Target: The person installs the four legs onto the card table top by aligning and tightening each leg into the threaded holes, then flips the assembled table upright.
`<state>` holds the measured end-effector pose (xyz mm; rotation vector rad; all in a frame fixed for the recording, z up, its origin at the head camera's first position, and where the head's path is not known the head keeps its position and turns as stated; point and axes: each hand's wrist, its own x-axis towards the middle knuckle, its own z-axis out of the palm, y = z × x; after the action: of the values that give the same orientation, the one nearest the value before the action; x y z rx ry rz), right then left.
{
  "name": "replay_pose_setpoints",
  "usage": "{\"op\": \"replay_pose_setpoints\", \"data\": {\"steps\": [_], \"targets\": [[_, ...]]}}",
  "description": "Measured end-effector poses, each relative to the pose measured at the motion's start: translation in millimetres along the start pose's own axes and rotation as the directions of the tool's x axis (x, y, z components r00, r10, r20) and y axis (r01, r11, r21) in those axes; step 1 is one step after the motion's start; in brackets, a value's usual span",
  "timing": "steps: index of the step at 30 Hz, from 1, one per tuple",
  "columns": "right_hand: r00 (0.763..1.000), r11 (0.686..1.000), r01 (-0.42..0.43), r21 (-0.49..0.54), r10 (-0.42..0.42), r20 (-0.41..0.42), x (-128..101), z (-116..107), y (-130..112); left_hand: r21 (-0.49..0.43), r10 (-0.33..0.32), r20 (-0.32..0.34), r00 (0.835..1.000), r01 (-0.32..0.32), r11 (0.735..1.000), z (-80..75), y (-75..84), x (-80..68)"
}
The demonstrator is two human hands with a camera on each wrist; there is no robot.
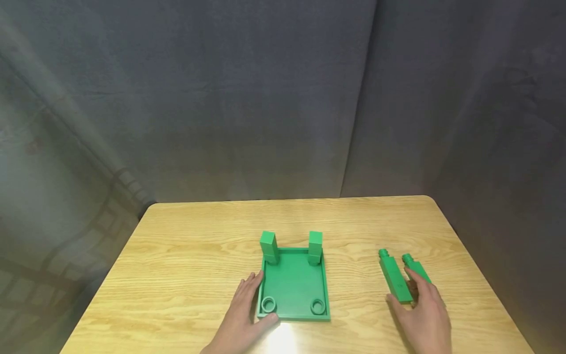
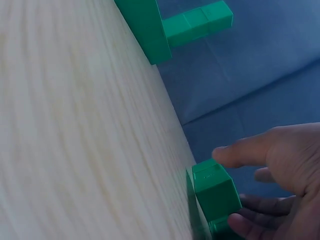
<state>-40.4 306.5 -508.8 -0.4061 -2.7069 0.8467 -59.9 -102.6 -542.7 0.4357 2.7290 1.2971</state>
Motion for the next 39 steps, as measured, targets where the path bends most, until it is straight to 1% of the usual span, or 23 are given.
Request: {"op": "replay_pose_setpoints", "data": {"steps": [4,9,15,25,30,34,36,39], "targets": [[0.999,0.999,0.03,-0.028,-0.028,0.045,1,0,3,0.001,-0.006,0.0,1.0,0.006,1.0,0.0,-0.1,-0.4],[0.997,0.997,0.014,-0.073,-0.008,0.082,2,0,6,0.002,-0.003,-0.002,1.0,0.003,1.0,0.3,-0.7,-0.3],[0.997,0.994,0.01,-0.109,-0.001,0.082,2,4,4,0.002,0.001,0.0,1.0,-0.001,1.0,0.5,-1.4,-0.1],[0.999,0.993,0.047,-0.109,-0.044,0.024,-1,6,0,-0.001,-0.001,-0.001,1.0,0.001,1.0,0.3,-0.3,0.7],[1.0,0.995,-0.015,-0.102,0.015,0.001,-1,4,-3,0.0,-0.001,0.003,1.0,0.001,1.0,-0.1,1.0,0.3],[0.996,0.992,-0.084,-0.092,0.083,-0.016,-2,3,-5,0.002,0.002,0.0,1.0,-0.002,1.0,-0.5,2.0,-0.1],[0.995,0.993,-0.092,-0.074,0.088,-0.05,-3,2,-6,0.003,0.001,0.0,1.0,-0.001,1.0,-0.4,1.9,-0.4],[0.988,0.996,-0.088,-0.026,0.084,-0.128,-6,1,-7,0.005,0.004,-0.002,1.0,-0.004,1.0,0.1,1.1,-0.7]]}}
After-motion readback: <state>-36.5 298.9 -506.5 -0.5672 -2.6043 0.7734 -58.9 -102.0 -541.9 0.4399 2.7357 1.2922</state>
